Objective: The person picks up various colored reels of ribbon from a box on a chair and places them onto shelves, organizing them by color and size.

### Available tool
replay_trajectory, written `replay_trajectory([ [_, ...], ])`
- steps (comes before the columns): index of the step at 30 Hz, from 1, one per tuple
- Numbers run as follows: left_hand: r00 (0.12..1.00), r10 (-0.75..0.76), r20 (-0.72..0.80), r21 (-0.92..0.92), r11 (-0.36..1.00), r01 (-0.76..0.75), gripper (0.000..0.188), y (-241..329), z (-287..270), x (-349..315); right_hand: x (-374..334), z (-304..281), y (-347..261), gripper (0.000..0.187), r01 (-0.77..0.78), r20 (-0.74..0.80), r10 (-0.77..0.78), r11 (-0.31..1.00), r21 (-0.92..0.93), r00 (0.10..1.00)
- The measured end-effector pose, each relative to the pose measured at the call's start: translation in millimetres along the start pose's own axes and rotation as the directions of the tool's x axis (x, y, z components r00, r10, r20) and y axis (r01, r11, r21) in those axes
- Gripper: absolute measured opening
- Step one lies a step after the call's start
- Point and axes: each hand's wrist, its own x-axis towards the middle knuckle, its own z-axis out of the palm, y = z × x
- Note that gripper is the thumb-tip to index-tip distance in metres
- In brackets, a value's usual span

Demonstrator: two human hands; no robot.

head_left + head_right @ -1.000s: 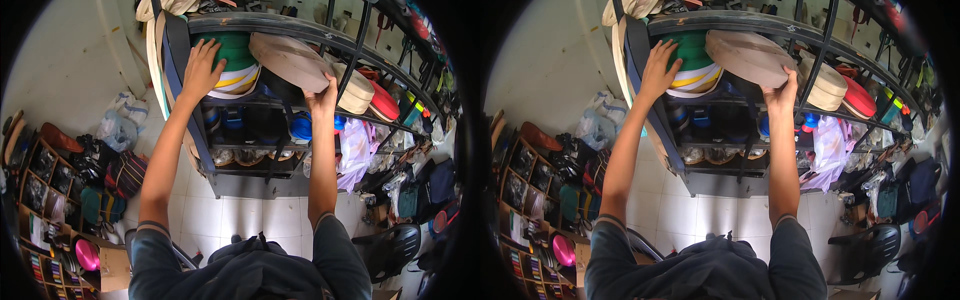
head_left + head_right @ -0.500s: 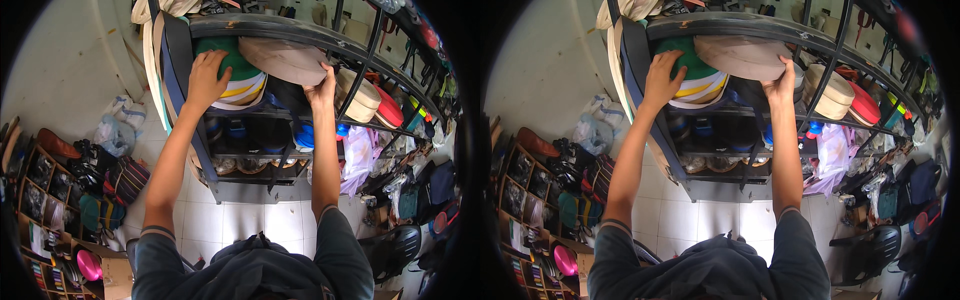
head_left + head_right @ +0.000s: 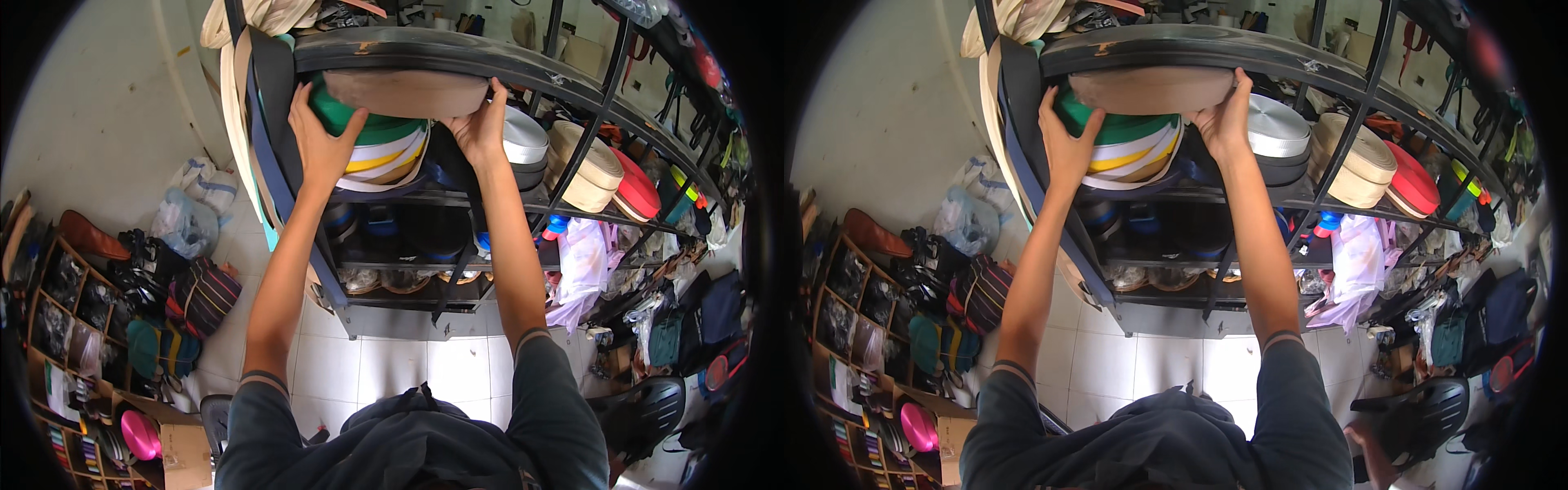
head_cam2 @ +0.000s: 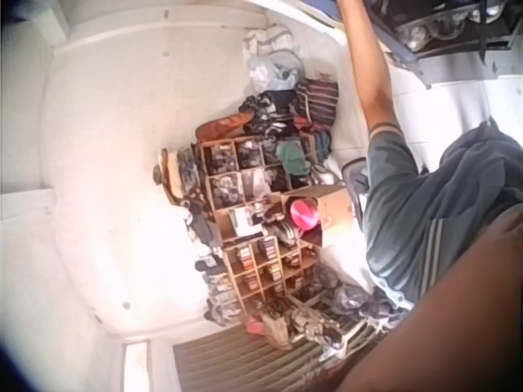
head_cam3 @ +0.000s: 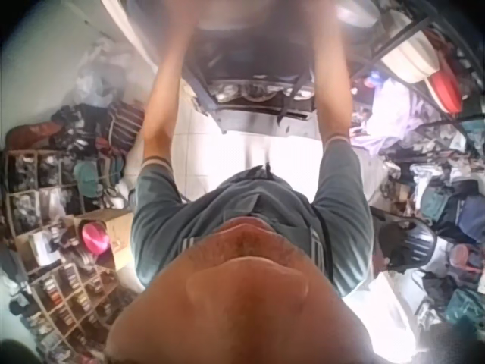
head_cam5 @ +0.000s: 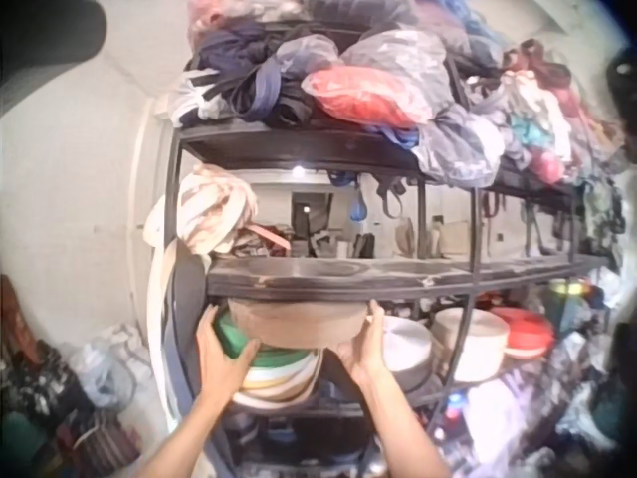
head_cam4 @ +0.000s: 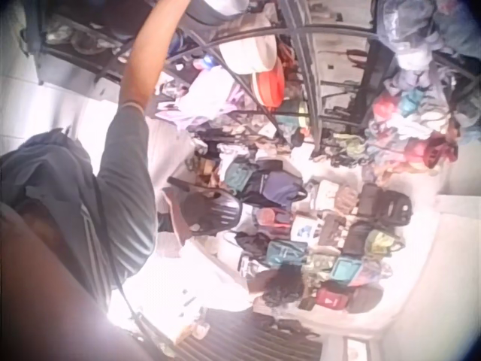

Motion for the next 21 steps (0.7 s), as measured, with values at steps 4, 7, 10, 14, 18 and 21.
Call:
replay_trajectory([
  [4, 0.994, -0.103, 0.026, -0.092, 0.990, 0.105, 0.095, -0.4, -1.9, -0.1, 7.7, -22.0, 2.1, 0.062, -0.120, 0.243, 0.146, 0.985, -0.120, 0.959],
  [7, 0.993, -0.115, 0.036, -0.125, 0.985, 0.119, 0.094, -17.5, -5.8, -1.1, 8.8, -8.5, 12.1, 0.067, -0.176, 0.259, 0.225, 0.964, -0.200, 0.939],
  [10, 0.990, -0.127, 0.065, -0.240, 0.961, 0.139, 0.092, -13.0, -9.4, 1.0, 21.5, -16.1, 19.0, 0.070, -0.235, 0.255, 0.305, 0.933, -0.272, 0.918],
  [14, 0.986, -0.157, 0.049, -0.178, 0.970, 0.164, 0.094, -7.3, -9.6, 5.0, 41.8, -36.4, 32.0, 0.077, -0.185, 0.037, 0.228, 0.866, -0.465, 0.973],
  [18, 0.984, -0.178, 0.019, -0.078, 0.981, 0.178, 0.089, -5.0, -6.4, 6.4, 57.5, -47.1, 43.6, 0.090, 0.011, 0.105, 0.050, 0.858, -0.513, 0.993],
  [21, 0.982, -0.187, 0.008, -0.124, 0.974, 0.187, 0.091, -13.1, -4.6, 6.8, 62.2, -36.1, 65.1, 0.096, 0.051, 0.046, -0.037, 0.932, -0.359, 0.998],
])
